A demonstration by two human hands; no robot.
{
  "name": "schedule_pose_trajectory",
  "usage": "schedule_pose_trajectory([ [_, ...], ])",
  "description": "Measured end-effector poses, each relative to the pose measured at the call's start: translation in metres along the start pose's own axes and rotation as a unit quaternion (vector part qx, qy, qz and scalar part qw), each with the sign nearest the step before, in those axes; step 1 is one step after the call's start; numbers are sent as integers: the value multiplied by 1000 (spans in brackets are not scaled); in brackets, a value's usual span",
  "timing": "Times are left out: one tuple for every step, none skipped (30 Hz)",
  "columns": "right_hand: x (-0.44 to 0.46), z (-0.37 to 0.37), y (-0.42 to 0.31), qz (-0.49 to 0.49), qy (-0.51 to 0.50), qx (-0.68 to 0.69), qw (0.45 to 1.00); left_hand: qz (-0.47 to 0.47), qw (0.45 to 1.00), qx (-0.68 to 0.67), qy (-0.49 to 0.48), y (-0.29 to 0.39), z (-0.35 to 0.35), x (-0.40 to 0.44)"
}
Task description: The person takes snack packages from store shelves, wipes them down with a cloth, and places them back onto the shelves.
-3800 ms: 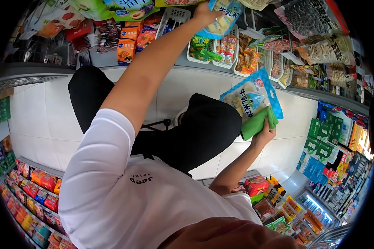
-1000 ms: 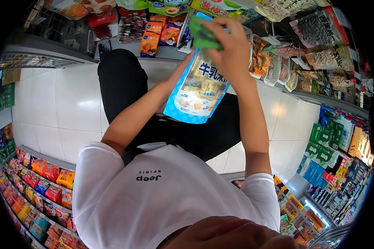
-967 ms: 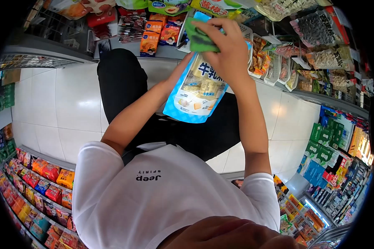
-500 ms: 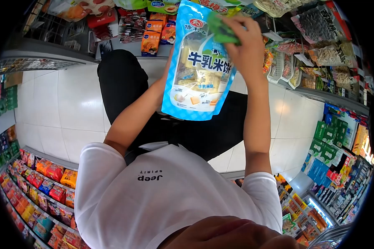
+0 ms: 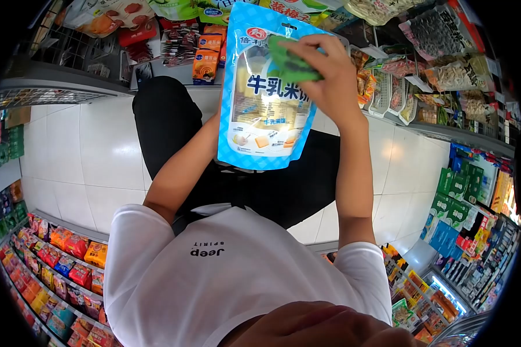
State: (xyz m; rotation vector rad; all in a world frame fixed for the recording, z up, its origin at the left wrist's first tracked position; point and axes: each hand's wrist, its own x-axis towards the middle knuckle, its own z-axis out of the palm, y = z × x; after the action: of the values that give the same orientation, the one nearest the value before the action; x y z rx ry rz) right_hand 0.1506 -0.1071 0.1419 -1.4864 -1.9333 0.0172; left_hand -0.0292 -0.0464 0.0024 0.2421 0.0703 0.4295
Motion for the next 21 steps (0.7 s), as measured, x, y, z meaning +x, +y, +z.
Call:
schedule_pose_trajectory([
  [0, 1, 5, 15, 22, -23, 999, 0, 1000, 2, 1, 1, 1, -1],
  [-2, 1, 14, 30, 43, -47, 998, -1, 1000, 6, 1, 2, 0, -1],
  [-4, 1, 24, 48, 64, -70, 994, -1, 1000, 7, 3, 1, 0, -1],
  [-2, 0, 35, 81, 87, -115, 986, -1, 1000, 7, 3, 0, -1, -2],
  [-5, 0, 37, 82, 81, -97, 989, -2, 1000, 6, 2, -1, -1, -1],
  [-4, -2, 35, 82, 76, -79, 991, -3, 1000, 6, -2, 0, 0, -1],
  [-2, -5, 30, 82, 70, -61, 992, -4, 1000, 6, -4, -1, 0, -1],
  [-3, -6, 21, 58, 39, -3, 998, -1, 1000, 6, -3, 0, -1, -1],
  [-1, -8, 16, 48, 23, 9, 999, -2, 1000, 6, -3, 0, 0, -3],
  [-1, -8, 13, 38, 7, 23, 999, 0, 1000, 8, -3, 1, -1, -3],
  [-2, -7, 11, 30, -9, 37, 999, 0, 1000, 8, -5, 0, -2, -2],
  [-4, -5, 19, 78, 19, 8, 997, 3, 1000, 10, -6, 0, -3, -2],
  [-6, -2, 26, 89, 33, -10, 995, 4, 1000, 9, -7, -2, -4, -2],
  [-7, -1, 32, 98, 47, -29, 994, 7, 1000, 11, -9, -2, -4, 0],
  [-3, -2, 30, 106, 62, -49, 991, 13, 1000, 18, -10, -2, 0, 1],
  [-3, -1, 20, 92, 35, 31, 995, 24, 999, 34, -4, -2, 3, 3],
  [-1, 5, 11, 56, 15, 82, 995, 39, 997, 62, 15, -3, 7, 4],
  [1, 8, -6, 30, -10, 92, 995, 57, 992, 100, 45, -4, 14, 3],
  [2, 10, -19, 5, -35, 103, 994, 72, 985, 140, 77, -6, 21, 2],
  [2, 15, -19, 6, -19, 97, 995, 77, 980, 164, 84, -9, 13, 4],
  [3, 21, -17, 6, -3, 90, 996, 82, 975, 188, 91, -10, 13, 4],
])
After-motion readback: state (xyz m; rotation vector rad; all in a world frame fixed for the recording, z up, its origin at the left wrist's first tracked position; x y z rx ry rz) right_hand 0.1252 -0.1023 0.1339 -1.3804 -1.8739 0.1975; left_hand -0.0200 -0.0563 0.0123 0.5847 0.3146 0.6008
